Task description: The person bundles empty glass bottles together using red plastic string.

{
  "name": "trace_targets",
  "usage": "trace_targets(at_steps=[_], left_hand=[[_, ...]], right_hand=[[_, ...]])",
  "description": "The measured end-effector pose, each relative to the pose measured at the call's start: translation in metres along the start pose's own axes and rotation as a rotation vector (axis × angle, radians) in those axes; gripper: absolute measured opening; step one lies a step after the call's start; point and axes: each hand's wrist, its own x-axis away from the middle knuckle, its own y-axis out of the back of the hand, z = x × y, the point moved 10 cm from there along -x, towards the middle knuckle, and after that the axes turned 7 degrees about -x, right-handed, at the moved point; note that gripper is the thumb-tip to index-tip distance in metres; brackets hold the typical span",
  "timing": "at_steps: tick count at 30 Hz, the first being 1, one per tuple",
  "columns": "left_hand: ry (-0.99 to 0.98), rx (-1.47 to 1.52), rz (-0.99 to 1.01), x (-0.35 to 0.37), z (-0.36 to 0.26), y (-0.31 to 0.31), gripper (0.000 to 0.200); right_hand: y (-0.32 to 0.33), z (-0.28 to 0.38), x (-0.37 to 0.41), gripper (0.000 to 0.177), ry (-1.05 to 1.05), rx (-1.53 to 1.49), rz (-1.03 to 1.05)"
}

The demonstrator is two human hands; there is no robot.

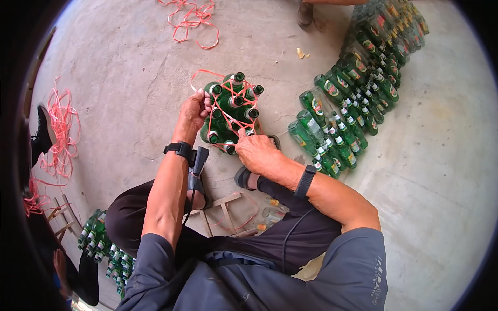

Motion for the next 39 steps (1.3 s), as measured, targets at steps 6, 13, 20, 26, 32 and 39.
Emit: trace_targets(at_steps=[6,13,20,26,32,39], left_hand=[[0.013,0.116,-0.089,-0.007,0.005,0.009,0.023],[0.056,0.156,-0.092,-0.005,0.011,0.013,0.023],[0.090,0.176,-0.115,-0.008,0.013,0.016,0.025],[0.107,0.300,-0.226,-0.008,0.015,0.028,0.024],[0.119,0.440,-0.258,-0.010,0.020,0.029,0.023],[0.100,0.412,-0.233,-0.024,0.021,0.039,0.024]], right_hand=[[0.023,-0.030,0.004,0.039,-0.016,-0.465,-0.131],[-0.010,-0.080,-0.008,0.027,-0.240,-0.985,-0.187],[-0.013,-0.090,-0.021,0.025,-0.285,-1.007,-0.343],[-0.029,-0.092,-0.018,0.027,-0.430,-1.300,-0.315],[-0.017,-0.067,-0.006,0.020,-0.453,-1.482,-0.524],[0.034,-0.043,0.004,0.024,0.004,-0.656,-0.856]])
